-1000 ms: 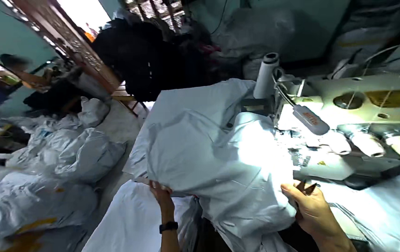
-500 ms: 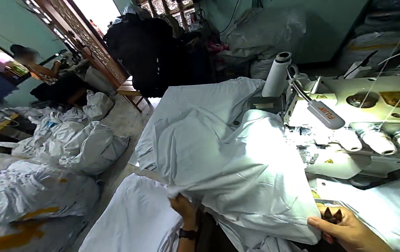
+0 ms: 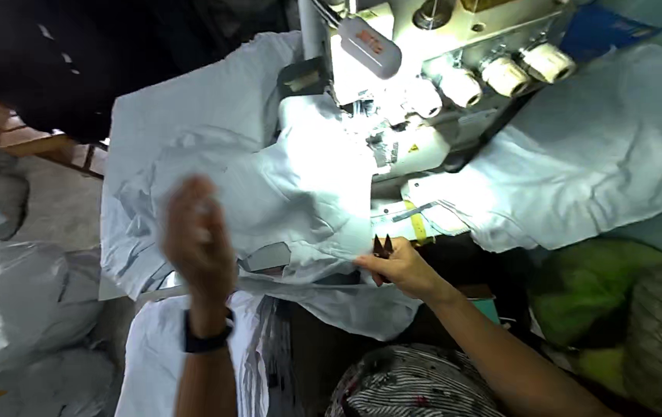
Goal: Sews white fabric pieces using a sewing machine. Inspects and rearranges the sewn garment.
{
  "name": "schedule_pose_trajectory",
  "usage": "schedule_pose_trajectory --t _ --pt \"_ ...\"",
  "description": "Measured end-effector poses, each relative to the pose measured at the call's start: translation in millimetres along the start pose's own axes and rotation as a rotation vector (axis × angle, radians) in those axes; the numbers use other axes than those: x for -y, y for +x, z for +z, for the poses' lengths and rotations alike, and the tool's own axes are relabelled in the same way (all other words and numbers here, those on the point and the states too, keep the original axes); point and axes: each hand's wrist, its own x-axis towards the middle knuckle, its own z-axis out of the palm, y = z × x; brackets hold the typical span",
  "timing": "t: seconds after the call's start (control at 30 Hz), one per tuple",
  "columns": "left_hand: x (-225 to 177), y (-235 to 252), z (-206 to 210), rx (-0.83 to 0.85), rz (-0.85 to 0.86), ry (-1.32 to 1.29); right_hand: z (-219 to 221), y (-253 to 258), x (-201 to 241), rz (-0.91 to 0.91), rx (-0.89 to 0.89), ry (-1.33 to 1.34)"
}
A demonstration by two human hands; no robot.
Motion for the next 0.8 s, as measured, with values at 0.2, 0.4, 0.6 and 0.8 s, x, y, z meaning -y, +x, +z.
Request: schedule_pose_trajectory --t 0.2,0.4,0.6,0.8 --pt "-30.6 -49.6 113.5 0.163 -0.04 -0.01 -4.8 -12.9 13.5 -0.02 0.071 0.039" --pt "-66.9 -14.6 48.7 0.302 0.008 -0.315 -4.5 -8.3 1.0 -0.079 -0.133 -0.081" --pt "-72.4 -4.7 60.0 0.495 0.204 -0.171 -9.1 1.0 13.9 -0.151 -0.139 -0.12" --pt "-74.8 31.8 78.5 0.462 0.244 0.036 -0.3 45.4 30.0 -0.227 -0.22 -0.001"
